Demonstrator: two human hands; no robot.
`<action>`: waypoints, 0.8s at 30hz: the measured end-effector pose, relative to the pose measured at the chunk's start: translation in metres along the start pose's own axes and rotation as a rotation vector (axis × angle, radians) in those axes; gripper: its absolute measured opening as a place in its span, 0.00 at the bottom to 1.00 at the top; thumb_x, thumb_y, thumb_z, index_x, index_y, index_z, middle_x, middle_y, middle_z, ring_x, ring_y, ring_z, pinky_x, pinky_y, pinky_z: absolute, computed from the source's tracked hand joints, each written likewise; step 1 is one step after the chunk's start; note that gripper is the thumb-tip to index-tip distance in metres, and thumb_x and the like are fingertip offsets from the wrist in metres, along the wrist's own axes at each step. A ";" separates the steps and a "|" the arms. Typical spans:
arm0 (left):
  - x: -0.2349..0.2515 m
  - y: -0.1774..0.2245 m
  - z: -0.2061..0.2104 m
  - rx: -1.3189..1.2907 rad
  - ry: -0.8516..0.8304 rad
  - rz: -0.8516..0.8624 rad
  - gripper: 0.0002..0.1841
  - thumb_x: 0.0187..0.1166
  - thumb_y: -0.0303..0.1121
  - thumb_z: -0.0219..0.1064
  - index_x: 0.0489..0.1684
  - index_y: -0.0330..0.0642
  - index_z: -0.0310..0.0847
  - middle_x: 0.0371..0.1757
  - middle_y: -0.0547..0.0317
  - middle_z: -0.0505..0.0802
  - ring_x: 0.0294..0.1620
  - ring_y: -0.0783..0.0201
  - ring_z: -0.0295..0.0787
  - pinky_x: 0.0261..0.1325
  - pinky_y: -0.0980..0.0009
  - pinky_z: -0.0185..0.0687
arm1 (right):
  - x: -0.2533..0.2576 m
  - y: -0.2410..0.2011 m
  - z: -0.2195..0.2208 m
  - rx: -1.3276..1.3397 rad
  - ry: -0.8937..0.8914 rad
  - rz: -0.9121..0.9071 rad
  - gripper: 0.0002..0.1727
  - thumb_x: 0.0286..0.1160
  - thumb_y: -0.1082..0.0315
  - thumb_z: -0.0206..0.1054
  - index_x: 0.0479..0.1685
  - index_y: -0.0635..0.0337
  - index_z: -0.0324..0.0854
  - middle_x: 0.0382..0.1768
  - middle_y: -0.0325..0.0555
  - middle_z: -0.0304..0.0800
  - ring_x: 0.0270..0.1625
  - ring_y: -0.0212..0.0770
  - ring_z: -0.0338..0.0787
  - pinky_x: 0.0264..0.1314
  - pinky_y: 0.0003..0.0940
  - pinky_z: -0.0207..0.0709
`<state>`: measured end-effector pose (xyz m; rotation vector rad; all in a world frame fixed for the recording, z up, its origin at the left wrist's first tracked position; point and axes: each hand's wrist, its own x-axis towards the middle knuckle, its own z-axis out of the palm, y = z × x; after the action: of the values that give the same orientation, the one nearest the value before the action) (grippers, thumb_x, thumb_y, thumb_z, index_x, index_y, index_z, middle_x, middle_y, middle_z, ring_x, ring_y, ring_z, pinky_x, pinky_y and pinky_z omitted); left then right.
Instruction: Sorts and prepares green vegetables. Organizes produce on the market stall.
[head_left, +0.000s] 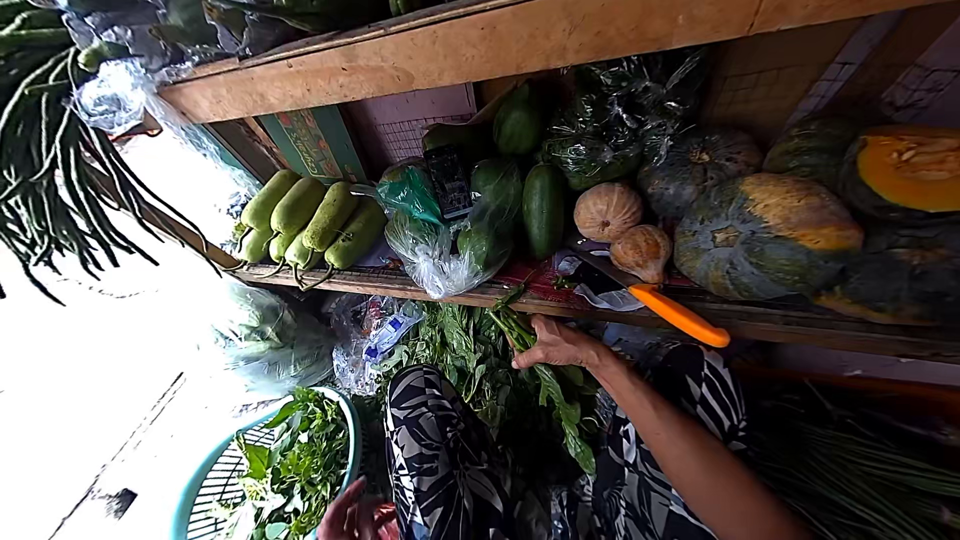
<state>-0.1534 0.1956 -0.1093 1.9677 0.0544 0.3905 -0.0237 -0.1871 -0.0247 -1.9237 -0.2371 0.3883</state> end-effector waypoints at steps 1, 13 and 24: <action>0.015 0.023 0.009 -0.012 -0.021 0.077 0.24 0.82 0.20 0.59 0.70 0.12 0.56 0.58 0.40 0.85 0.41 0.77 0.90 0.43 0.76 0.90 | 0.002 0.000 0.001 -0.017 -0.014 0.000 0.21 0.59 0.70 0.78 0.53 0.63 0.82 0.41 0.41 0.85 0.42 0.28 0.83 0.52 0.30 0.78; 0.130 0.177 0.132 0.425 -0.792 0.685 0.35 0.68 0.31 0.79 0.73 0.24 0.69 0.72 0.30 0.83 0.75 0.39 0.80 0.75 0.53 0.77 | 0.006 -0.013 0.014 -0.336 -0.158 0.091 0.39 0.67 0.65 0.80 0.81 0.67 0.71 0.69 0.70 0.82 0.74 0.66 0.80 0.77 0.67 0.66; 0.147 0.178 0.141 0.145 -1.024 0.551 0.35 0.61 0.31 0.82 0.65 0.25 0.68 0.57 0.41 0.90 0.61 0.53 0.89 0.66 0.57 0.85 | -0.010 -0.010 0.000 -0.163 -0.199 -0.157 0.28 0.60 0.70 0.81 0.62 0.70 0.82 0.52 0.59 0.90 0.55 0.46 0.88 0.64 0.49 0.77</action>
<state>0.0022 0.0279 0.0349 2.0905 -1.1457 -0.3216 -0.0330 -0.1866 -0.0137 -2.0099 -0.5625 0.4672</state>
